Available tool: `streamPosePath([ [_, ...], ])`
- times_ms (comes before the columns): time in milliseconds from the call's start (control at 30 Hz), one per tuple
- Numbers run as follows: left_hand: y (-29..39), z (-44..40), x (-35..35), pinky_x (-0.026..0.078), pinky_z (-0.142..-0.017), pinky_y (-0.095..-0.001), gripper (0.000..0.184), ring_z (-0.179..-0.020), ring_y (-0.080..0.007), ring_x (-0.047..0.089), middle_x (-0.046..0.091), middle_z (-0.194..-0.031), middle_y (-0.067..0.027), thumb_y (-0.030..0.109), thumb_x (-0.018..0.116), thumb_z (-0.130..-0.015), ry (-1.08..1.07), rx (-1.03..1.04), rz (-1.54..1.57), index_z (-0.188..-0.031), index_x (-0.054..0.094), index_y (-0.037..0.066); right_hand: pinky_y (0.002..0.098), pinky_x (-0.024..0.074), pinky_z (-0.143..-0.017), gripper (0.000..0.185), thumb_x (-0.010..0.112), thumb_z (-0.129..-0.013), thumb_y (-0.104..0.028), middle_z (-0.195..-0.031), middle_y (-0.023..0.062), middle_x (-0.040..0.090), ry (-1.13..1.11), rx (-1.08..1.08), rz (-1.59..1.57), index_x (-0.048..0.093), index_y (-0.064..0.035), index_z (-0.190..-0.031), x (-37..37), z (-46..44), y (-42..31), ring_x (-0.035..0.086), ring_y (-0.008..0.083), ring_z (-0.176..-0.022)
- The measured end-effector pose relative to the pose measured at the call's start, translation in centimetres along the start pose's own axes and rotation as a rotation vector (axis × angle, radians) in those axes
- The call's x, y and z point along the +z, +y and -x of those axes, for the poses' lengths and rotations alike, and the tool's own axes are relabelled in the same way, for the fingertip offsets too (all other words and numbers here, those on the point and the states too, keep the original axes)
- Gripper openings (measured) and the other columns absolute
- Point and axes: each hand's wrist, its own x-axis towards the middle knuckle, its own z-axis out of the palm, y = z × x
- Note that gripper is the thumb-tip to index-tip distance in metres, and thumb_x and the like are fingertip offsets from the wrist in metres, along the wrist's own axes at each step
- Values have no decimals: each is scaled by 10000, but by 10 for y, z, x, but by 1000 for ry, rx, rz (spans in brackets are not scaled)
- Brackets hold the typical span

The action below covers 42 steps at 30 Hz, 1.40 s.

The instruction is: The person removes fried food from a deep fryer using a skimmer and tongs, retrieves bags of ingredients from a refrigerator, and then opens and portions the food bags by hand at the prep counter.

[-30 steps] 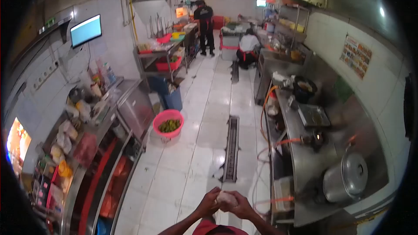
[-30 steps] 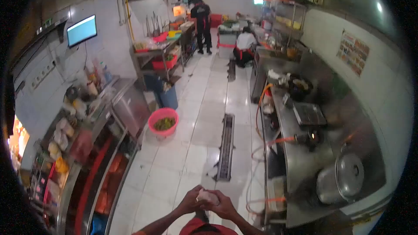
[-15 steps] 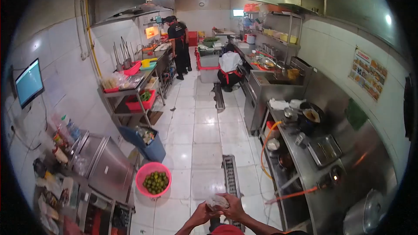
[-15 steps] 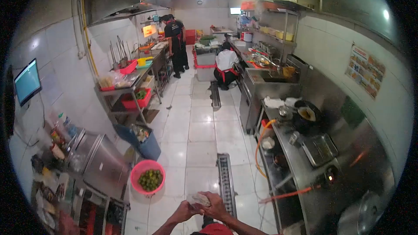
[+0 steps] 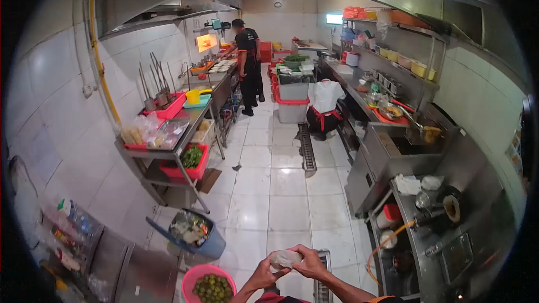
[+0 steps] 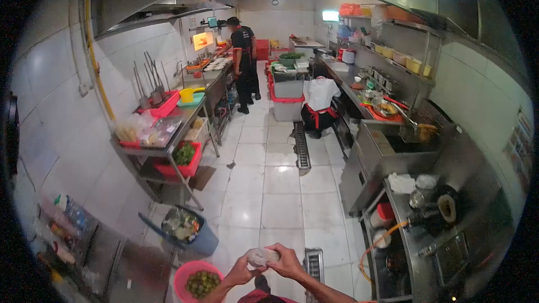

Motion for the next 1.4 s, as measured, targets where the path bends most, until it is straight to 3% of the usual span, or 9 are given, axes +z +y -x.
streamPosePath([
  [167,-9,-160,-55,448,-842,-331,503,-959,-244,583,599,-1013,-127,123,703,-719,-59,230,-146,-1160,481,29,359,495,-651,373,680,-640,-86,-797,154,607,277,-136,201,595,-23,-997,-33,-131,18,611,306,-710],
  [333,-3,-317,-94,449,-826,-349,538,-935,-295,581,582,-995,-167,181,701,-673,-254,165,-269,-1141,483,30,337,472,-705,606,653,-593,-64,-844,99,559,157,-413,568,538,-90,-1187,-94,-266,38,540,251,-775],
  [500,-25,-473,-119,454,-823,-340,624,-939,-315,574,544,-1090,-172,193,718,-647,-325,25,105,-1176,428,32,362,467,-729,379,629,-680,-45,-880,118,598,292,-249,378,634,-102,-1055,-132,-393,109,575,263,-827],
  [667,-11,-619,-152,480,-761,-356,597,-883,-291,617,619,-925,-153,250,727,-666,-351,-67,-546,-1156,431,82,309,453,-743,264,609,-725,-24,-890,88,561,313,-214,145,646,-60,-984,-186,-520,132,562,227,-850],
  [833,-39,-757,-153,478,-769,-376,638,-917,-326,602,619,-952,-165,323,750,-611,-452,-60,-508,-1128,473,73,343,408,-762,251,643,-715,-119,-906,85,552,259,-121,377,642,-74,-961,-255,-629,150,538,245,-840],
  [1100,-56,-986,-134,454,-732,-420,412,-903,-352,579,606,-935,-168,368,660,-729,-684,240,-506,-974,525,66,348,386,-728,255,664,-725,-219,-837,68,568,343,-85,544,654,-87,-943,-361,-754,217,551,223,-816],
  [1167,-45,-1034,-122,450,-720,-425,398,-890,-357,578,603,-920,-180,371,650,-743,-742,274,-509,-954,525,57,376,451,-672,158,453,-775,-36,-811,170,573,542,114,323,592,-9,-845,-381,-781,190,569,335,-760],
  [1367,-23,-1149,-78,456,-710,-375,365,-902,-272,598,617,-925,-130,341,630,-796,-1114,256,-691,-1006,537,58,368,442,-666,143,447,-792,-56,-809,174,546,576,113,284,574,-4,-831,-446,-819,260,554,348,-749],
  [1400,-43,-1153,-68,458,-617,-390,423,-700,-286,591,608,-792,-140,348,708,-670,-901,433,-504,-954,590,58,368,442,-666,143,447,-792,-56,-809,174,546,576,106,286,574,-4,-831,-461,-826,264,554,348,-749],
])
